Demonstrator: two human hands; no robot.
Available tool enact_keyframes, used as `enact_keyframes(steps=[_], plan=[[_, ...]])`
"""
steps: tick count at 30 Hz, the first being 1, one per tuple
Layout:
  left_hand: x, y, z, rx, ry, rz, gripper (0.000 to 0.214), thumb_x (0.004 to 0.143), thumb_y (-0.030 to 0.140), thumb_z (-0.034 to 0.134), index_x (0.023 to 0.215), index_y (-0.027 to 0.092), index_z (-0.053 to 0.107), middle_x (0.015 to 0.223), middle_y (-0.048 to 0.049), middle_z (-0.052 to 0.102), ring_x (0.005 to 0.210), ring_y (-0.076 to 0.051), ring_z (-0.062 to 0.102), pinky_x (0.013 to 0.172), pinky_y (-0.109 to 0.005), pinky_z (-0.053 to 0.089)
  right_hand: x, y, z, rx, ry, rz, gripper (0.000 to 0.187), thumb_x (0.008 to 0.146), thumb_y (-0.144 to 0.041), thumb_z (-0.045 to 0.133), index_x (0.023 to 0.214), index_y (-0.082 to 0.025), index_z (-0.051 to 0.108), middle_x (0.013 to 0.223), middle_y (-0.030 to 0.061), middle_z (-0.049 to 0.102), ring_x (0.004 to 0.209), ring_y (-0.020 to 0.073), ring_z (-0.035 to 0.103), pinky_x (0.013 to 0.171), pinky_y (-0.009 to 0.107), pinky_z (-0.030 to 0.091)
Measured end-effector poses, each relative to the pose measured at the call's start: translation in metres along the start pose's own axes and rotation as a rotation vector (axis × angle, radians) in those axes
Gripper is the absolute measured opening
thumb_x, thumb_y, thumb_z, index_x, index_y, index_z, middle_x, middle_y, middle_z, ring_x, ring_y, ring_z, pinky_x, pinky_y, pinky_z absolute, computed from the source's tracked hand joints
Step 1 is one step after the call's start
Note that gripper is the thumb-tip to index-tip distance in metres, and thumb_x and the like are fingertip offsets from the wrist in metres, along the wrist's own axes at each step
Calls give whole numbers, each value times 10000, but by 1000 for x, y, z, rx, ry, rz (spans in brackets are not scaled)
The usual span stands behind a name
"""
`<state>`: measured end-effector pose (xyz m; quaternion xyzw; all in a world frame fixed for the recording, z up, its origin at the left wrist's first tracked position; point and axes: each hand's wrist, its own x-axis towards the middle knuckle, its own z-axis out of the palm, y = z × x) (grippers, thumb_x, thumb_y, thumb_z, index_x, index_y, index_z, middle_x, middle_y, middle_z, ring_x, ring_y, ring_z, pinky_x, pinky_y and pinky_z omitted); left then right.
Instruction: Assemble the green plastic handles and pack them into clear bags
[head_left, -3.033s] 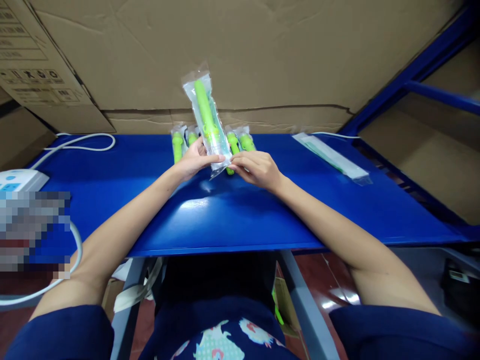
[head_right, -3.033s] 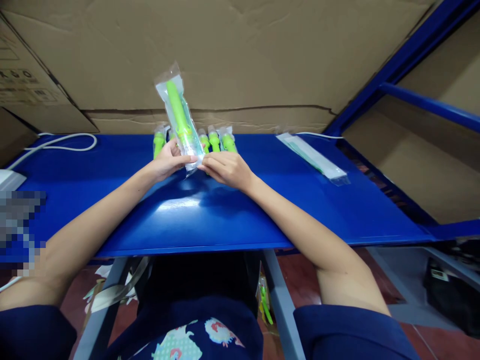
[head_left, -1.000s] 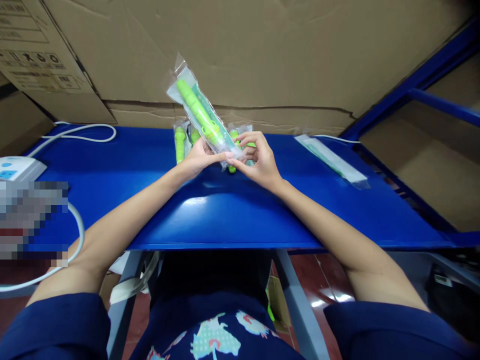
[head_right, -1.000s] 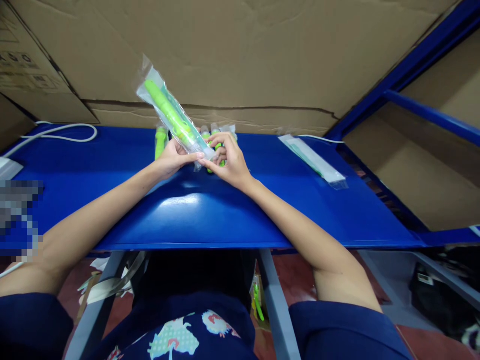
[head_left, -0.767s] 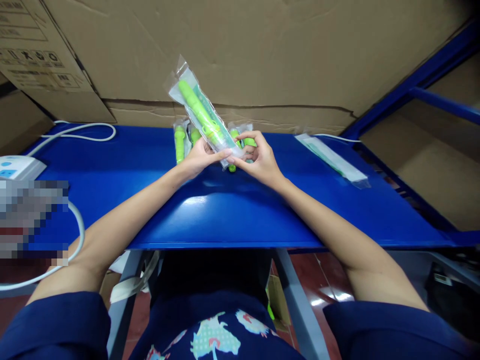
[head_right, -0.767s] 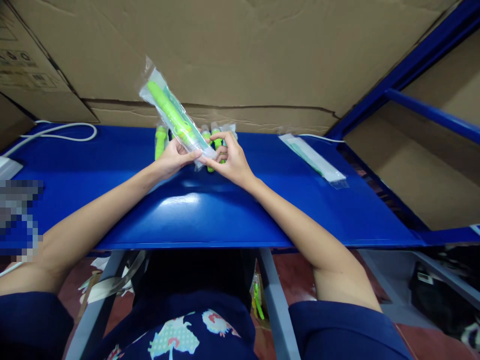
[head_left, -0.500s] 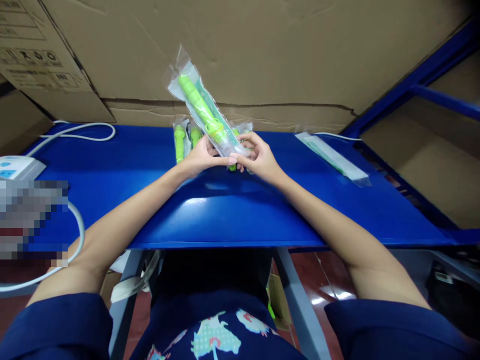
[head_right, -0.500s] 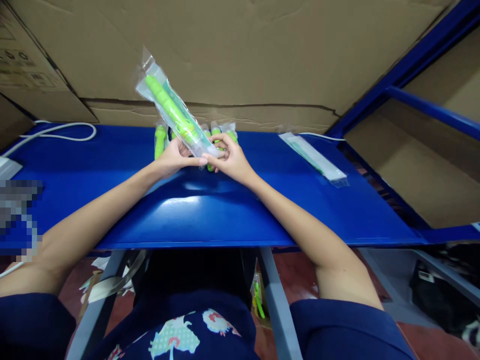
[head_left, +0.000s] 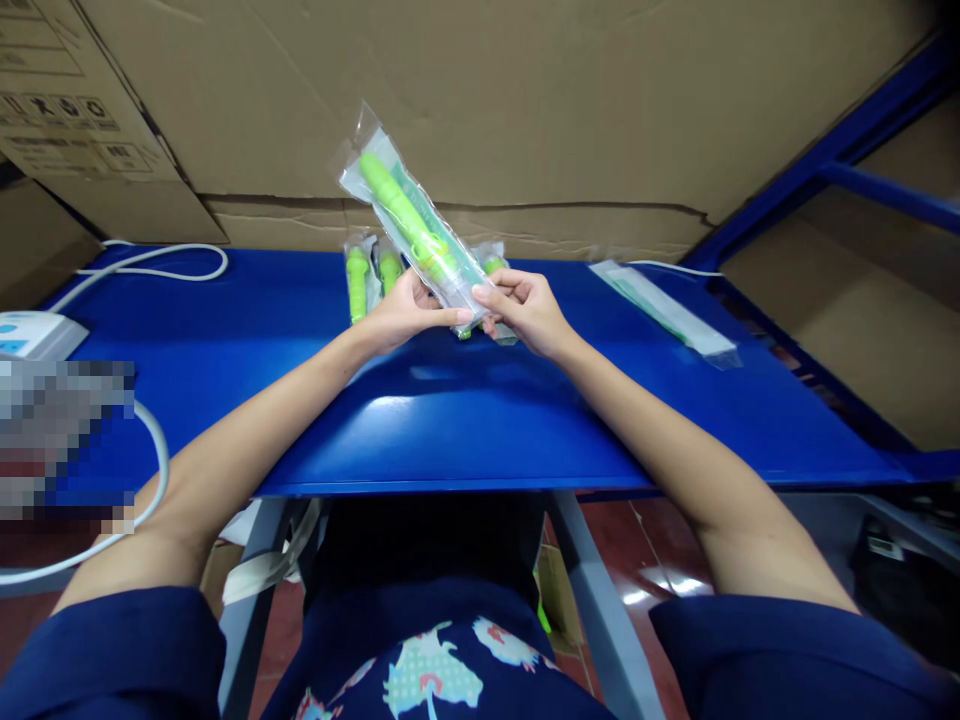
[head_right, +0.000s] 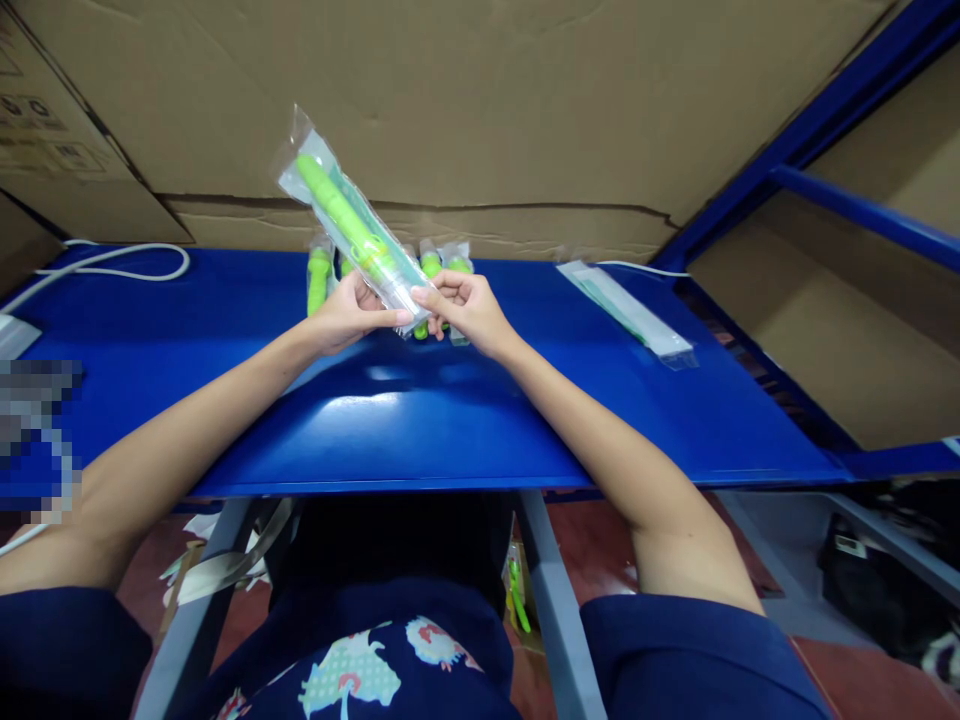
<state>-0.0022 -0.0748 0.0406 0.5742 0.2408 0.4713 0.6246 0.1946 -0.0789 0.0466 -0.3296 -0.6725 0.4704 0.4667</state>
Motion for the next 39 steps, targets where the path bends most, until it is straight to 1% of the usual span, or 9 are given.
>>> enact_keyframes(steps=[6,11,18,25,29,34,39], plan=[[-1,1,0,-29,13,-28,878,527,178,958,1320,119,585,1292,-160,680,1423,-415,536,1242,-567,404,0,1,0,50,8,36,516,686,-634,889,715,-209,598,569,-45,599,423,96,542,381,234,477],[0,-2,-1,-11,6,-8,810,549,214,960,1267,117,599,1276,-157,681,1367,-413,577,1218,-583,419,-2,-2,2,70,-1,41,523,679,-628,896,686,-204,589,520,-48,593,396,89,533,373,214,446],[2,-4,-1,-11,-8,5,825,535,230,973,1261,120,598,1242,-148,687,1333,-403,596,1180,-574,437,-4,-6,6,110,22,65,548,642,-637,912,658,-199,584,502,-44,593,380,81,516,359,207,408],[-1,1,1,-13,-15,6,773,537,232,974,1212,111,617,1199,-148,691,1332,-409,592,1164,-572,455,-6,-9,5,91,15,37,535,672,-641,893,627,-200,593,501,-37,586,391,88,512,383,225,391],[0,-1,0,-6,-9,8,754,541,254,980,1183,109,613,1177,-142,695,1298,-402,617,1143,-565,477,-7,-9,5,63,12,22,536,691,-650,879,619,-199,598,504,-32,589,382,88,496,396,236,384],[2,-5,-1,-8,-9,5,786,530,287,992,1194,120,607,1158,-135,699,1272,-389,636,1116,-541,509,-7,-9,4,30,7,20,541,698,-669,864,618,-204,599,502,-35,588,397,89,495,409,238,390],[1,-2,1,3,4,-24,821,518,317,997,1204,114,594,1174,-148,690,1283,-403,631,1098,-553,525,-8,-8,4,27,-2,16,540,706,-675,856,615,-205,605,491,-36,584,394,91,500,417,240,393]])
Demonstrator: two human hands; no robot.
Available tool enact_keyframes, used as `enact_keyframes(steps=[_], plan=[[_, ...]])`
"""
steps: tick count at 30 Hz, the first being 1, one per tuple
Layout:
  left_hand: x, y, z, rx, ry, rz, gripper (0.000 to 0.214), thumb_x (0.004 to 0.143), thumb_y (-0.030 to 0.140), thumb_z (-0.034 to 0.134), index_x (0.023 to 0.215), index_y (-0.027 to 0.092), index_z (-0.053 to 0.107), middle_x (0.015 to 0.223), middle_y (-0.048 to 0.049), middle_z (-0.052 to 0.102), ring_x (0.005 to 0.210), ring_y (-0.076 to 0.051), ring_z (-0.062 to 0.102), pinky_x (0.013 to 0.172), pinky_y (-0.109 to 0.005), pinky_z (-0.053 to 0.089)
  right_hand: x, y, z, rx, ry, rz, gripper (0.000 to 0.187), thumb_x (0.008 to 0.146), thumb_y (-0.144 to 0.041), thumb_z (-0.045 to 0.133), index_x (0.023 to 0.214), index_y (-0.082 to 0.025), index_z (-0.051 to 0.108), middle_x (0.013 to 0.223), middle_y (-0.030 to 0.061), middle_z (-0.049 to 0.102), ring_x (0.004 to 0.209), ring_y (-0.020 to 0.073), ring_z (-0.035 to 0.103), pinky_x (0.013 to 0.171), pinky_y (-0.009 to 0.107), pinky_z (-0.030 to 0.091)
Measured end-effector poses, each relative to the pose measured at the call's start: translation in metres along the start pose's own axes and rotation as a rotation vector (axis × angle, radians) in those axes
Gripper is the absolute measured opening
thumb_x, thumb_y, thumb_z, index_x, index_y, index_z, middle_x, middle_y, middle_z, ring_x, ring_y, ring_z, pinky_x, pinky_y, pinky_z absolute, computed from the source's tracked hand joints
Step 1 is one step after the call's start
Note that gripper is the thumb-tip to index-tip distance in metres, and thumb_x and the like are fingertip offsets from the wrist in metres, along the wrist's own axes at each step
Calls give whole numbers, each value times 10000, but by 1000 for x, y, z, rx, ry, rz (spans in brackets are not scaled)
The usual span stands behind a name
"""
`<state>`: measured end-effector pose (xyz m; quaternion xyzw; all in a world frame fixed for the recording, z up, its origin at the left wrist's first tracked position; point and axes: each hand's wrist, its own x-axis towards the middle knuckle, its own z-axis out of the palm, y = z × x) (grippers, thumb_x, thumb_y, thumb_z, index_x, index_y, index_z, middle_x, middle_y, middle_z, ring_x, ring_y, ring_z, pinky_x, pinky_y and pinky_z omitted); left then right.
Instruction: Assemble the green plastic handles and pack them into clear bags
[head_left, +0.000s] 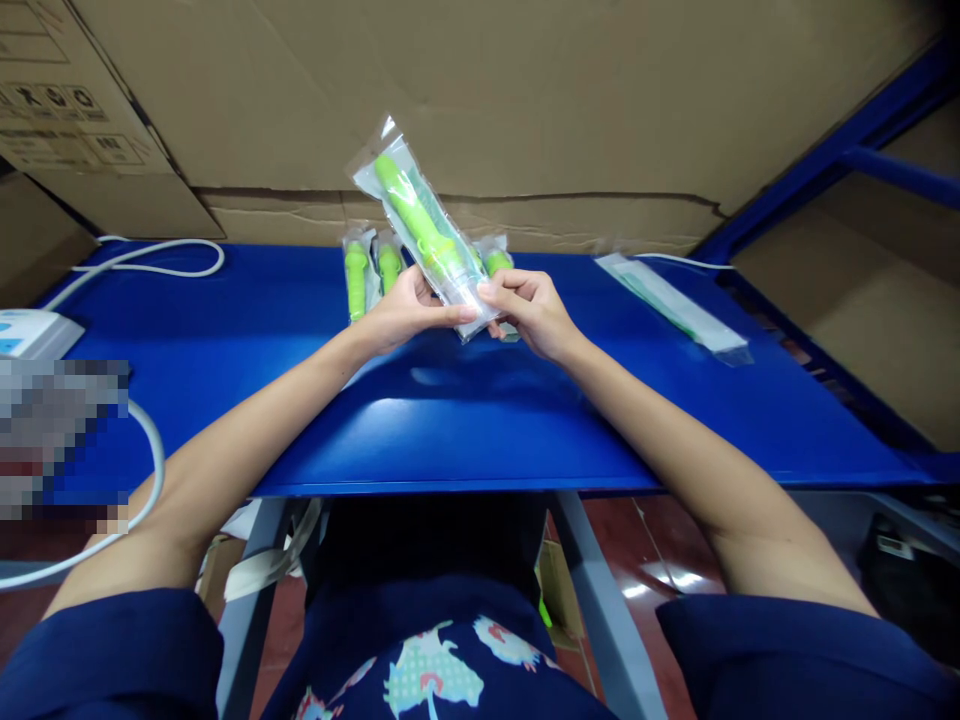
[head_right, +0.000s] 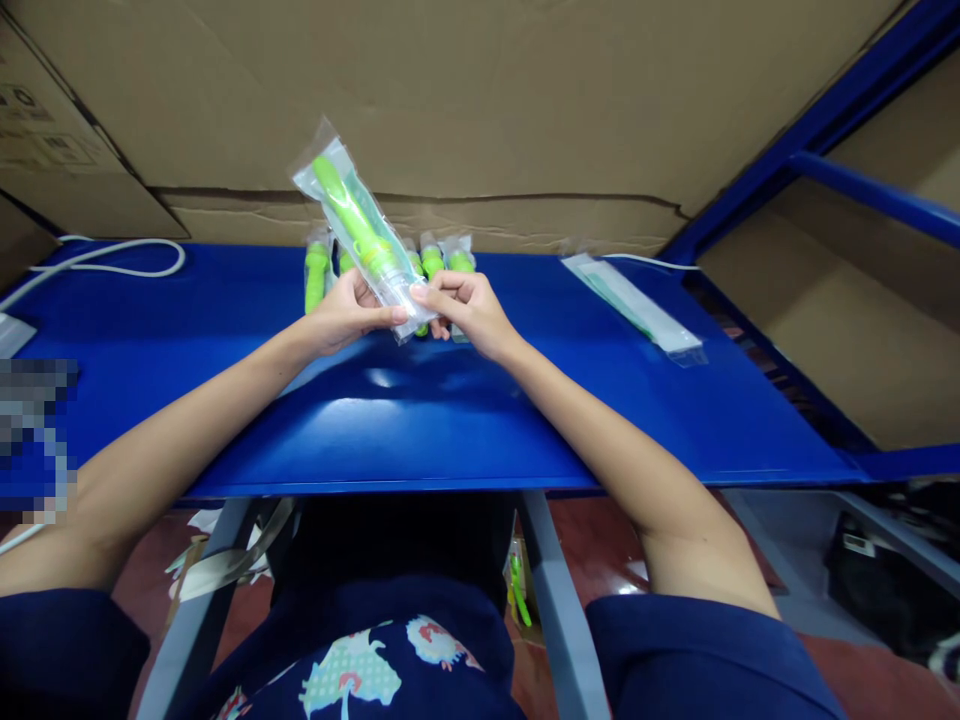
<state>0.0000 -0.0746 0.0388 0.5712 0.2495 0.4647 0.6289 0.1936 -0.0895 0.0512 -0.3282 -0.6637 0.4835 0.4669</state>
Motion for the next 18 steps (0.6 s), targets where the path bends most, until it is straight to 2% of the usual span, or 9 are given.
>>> enact_keyframes(steps=[5,12,18], plan=[[0,-1,0,13,-10,-3,798,525,357,998,1176,117,603,1171,-146,702,1272,-398,641,1100,-548,531,0,0,-1,3,-18,-9,543,724,-668,848,621,-196,600,502,-27,600,385,74,475,399,227,341],[-1,-1,-1,9,8,-2,771,532,310,991,1174,112,612,1151,-144,705,1267,-390,643,1094,-522,531,0,-2,0,-26,-23,6,556,739,-694,821,633,-200,590,487,-36,594,373,59,420,382,221,293],[-1,-1,-1,25,7,5,722,540,317,988,1131,119,623,1137,-135,714,1221,-372,665,1075,-503,543,1,1,0,-17,-27,18,571,731,-704,824,637,-197,579,514,-27,616,394,65,462,383,217,309]])
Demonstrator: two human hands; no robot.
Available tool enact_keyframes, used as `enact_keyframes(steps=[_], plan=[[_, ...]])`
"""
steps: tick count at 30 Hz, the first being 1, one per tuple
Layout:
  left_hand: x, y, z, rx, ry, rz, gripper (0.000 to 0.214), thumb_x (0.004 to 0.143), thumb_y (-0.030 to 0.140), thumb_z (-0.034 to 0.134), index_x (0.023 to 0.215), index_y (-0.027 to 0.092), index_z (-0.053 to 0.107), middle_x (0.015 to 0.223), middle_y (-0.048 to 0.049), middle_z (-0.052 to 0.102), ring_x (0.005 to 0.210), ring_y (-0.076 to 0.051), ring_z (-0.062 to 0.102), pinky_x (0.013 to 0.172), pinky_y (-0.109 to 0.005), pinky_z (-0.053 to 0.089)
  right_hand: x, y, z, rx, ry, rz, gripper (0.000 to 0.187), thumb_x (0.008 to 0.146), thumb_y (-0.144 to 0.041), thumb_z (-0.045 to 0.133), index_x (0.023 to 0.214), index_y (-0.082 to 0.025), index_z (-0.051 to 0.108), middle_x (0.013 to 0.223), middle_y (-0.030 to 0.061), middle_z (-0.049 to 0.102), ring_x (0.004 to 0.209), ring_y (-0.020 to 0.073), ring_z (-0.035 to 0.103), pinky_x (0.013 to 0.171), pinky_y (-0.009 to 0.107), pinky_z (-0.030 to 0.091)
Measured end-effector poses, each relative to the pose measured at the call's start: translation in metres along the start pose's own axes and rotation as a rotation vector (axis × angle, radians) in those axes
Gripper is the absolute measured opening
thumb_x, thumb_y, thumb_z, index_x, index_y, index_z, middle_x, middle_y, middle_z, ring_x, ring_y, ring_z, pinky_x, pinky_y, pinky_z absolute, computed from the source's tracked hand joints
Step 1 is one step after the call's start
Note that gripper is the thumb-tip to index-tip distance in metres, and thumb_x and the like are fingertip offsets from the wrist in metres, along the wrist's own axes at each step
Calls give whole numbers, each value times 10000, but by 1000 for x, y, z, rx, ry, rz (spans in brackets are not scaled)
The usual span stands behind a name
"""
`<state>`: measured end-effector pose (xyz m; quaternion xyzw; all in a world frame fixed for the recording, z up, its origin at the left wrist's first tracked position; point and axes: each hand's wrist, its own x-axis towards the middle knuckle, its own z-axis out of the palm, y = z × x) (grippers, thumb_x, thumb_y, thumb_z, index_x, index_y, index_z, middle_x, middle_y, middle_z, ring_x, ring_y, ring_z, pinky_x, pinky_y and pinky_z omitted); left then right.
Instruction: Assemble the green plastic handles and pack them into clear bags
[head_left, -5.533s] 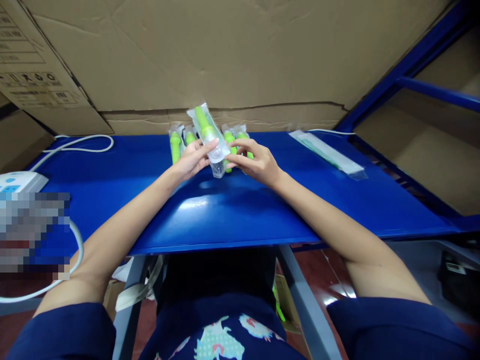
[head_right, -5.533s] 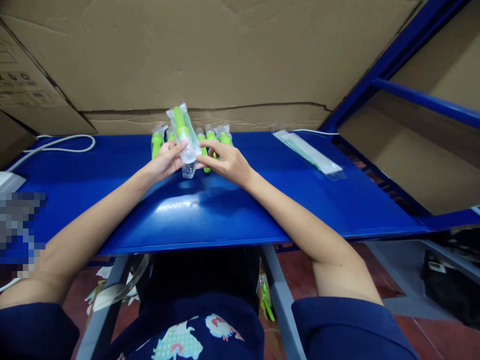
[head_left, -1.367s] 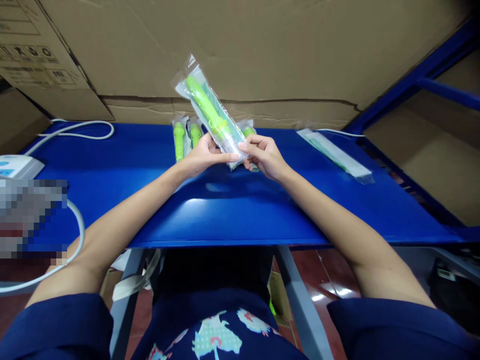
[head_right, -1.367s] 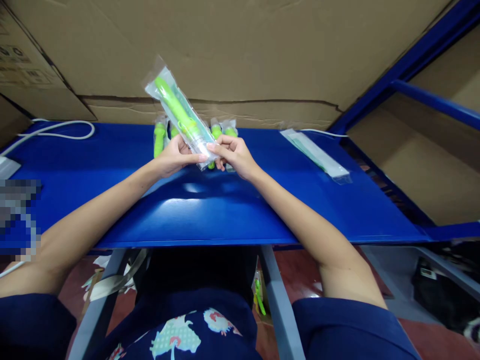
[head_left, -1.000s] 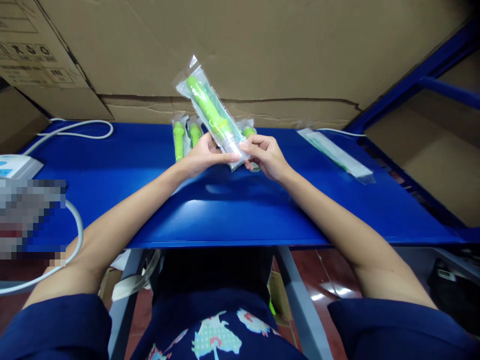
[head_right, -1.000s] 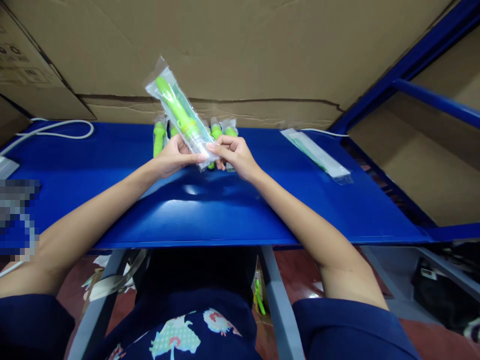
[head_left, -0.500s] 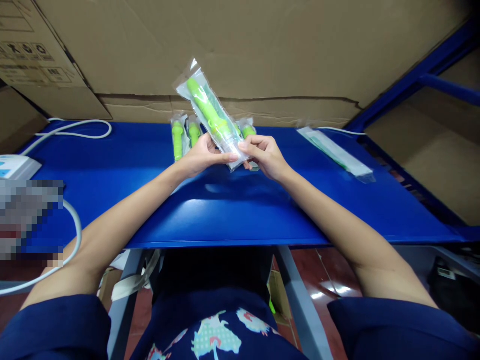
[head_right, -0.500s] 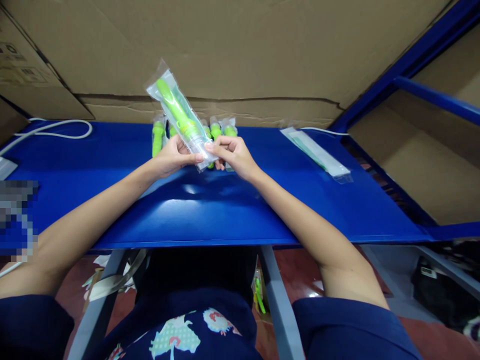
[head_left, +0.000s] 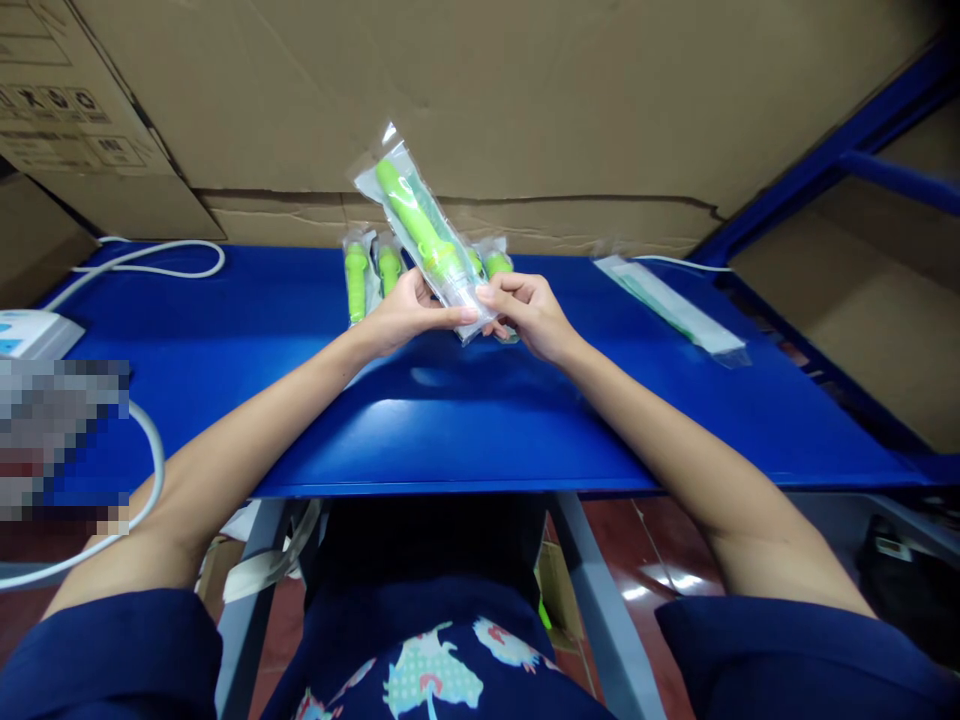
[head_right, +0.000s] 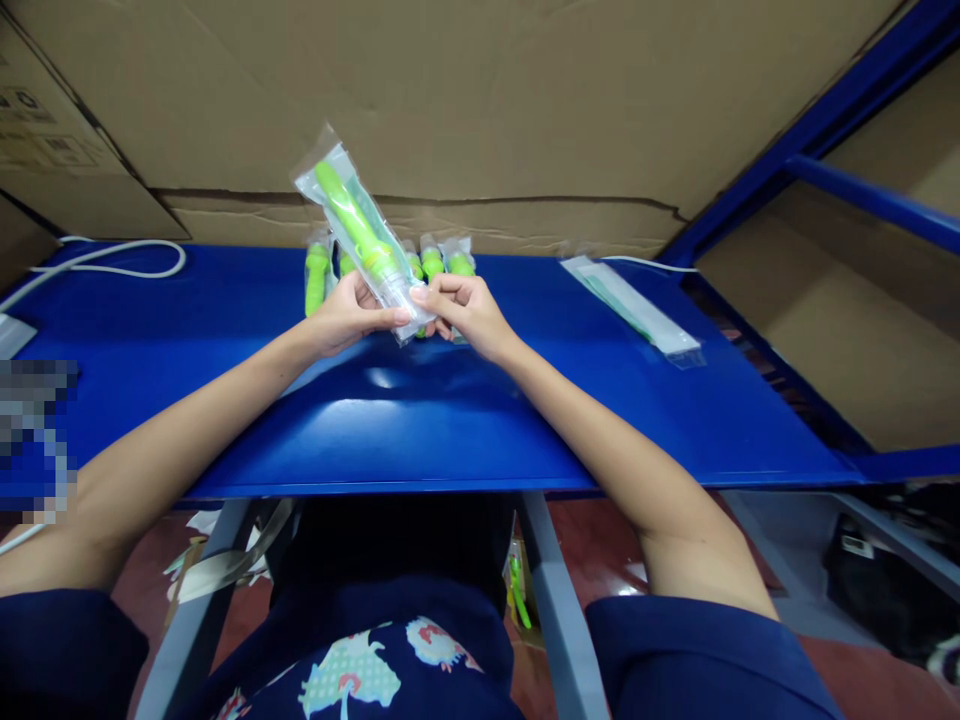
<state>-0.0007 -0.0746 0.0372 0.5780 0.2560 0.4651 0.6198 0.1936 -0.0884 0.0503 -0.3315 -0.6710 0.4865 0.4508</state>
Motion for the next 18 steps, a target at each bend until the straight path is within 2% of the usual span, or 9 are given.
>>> enact_keyframes(steps=[10,18], plan=[[1,-2,-2,0,-7,9,709,548,281,981,1143,117,633,1144,-150,714,1227,-380,660,1078,-516,540,-1,1,-2,-9,1,23,575,728,-711,828,648,-201,573,553,-9,617,422,69,479,393,221,343],[1,-1,-3,12,-14,6,736,546,292,982,1164,104,631,1142,-156,713,1234,-389,660,1097,-540,526,-1,1,-1,1,1,18,584,708,-723,830,628,-204,575,537,-18,625,407,70,471,388,226,325]])
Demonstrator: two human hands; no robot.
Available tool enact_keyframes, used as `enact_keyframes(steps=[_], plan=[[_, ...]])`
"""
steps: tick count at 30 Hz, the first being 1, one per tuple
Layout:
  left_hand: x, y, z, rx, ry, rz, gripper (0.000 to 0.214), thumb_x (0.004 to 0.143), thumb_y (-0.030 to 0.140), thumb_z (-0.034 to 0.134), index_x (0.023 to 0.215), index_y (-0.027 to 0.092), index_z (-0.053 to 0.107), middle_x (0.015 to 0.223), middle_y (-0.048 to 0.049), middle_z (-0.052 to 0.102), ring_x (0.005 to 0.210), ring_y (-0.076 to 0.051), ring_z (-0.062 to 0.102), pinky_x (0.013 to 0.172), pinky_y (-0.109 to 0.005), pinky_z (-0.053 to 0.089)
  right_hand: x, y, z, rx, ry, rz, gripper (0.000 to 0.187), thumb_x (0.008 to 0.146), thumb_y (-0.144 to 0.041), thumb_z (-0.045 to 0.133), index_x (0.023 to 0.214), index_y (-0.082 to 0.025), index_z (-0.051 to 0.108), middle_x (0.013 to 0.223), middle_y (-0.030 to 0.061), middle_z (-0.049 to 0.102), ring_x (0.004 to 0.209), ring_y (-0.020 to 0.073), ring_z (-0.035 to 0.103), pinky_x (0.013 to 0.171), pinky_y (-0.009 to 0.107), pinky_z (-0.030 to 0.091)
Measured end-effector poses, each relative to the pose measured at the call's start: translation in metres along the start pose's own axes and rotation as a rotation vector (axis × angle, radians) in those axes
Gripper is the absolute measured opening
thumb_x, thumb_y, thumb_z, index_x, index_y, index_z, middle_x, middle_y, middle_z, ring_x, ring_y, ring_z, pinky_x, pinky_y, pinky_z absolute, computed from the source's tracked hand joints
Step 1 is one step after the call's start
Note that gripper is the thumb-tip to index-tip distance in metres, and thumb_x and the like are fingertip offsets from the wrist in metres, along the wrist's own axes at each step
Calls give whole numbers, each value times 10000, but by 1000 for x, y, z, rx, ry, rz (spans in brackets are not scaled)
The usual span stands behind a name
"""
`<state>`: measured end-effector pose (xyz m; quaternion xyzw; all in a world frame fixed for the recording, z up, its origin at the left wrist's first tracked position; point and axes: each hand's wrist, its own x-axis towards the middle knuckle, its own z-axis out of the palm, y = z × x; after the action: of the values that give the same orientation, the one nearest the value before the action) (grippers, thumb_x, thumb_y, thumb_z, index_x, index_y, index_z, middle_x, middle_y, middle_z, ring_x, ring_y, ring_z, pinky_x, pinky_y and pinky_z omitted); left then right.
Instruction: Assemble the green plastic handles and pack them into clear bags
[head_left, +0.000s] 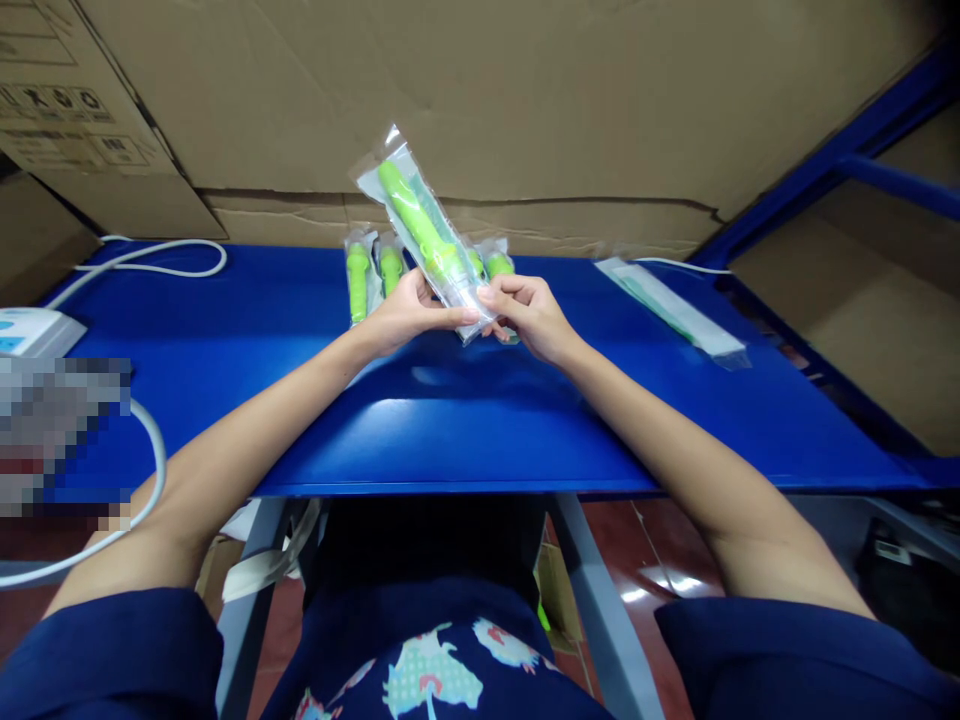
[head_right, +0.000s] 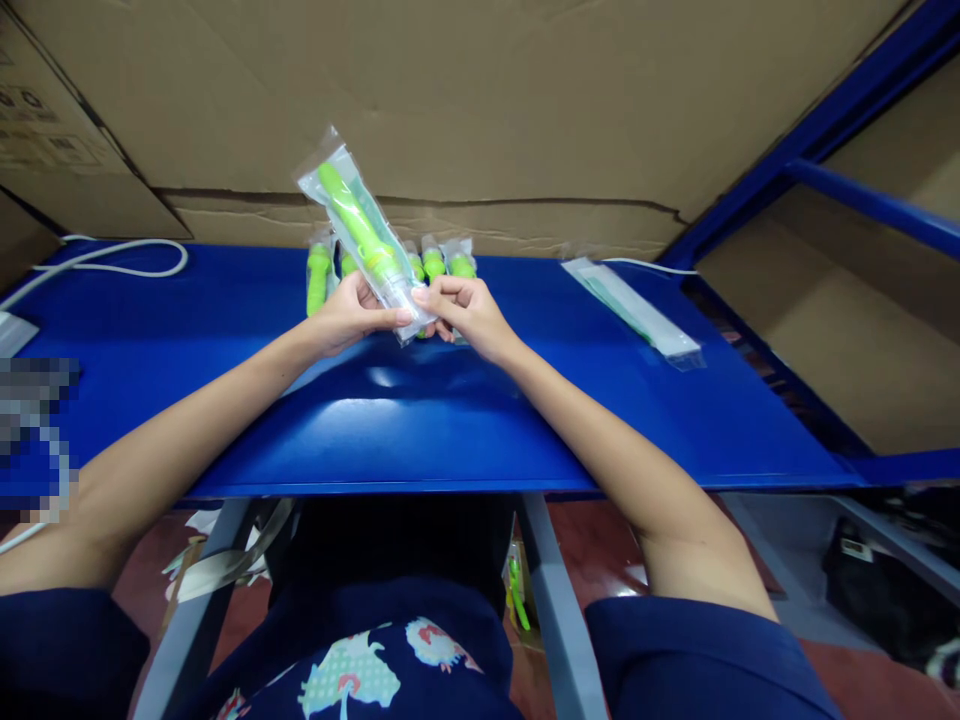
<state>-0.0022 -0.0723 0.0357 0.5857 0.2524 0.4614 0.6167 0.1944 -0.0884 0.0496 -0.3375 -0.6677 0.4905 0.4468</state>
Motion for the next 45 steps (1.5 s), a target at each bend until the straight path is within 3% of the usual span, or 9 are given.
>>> enact_keyframes(steps=[19,33,45], plan=[[1,0,1,35,39,37,699,545,270,965,1135,118,622,1143,-139,704,1218,-365,663,1107,-532,517,3,7,-2,14,-33,11,586,718,-731,819,702,-196,579,557,-29,643,398,51,483,393,185,371],[1,-1,3,151,68,73,879,500,317,976,1256,148,562,1167,-136,682,1190,-386,684,1057,-578,543,4,10,1,-94,41,11,624,686,-789,795,699,-188,632,570,3,655,386,57,467,360,210,347],[3,-4,-1,93,78,40,743,537,313,981,1150,123,606,1155,-161,705,1207,-375,671,1084,-554,542,3,6,0,-50,25,23,635,676,-772,815,692,-164,634,558,4,657,387,43,469,370,181,365]])
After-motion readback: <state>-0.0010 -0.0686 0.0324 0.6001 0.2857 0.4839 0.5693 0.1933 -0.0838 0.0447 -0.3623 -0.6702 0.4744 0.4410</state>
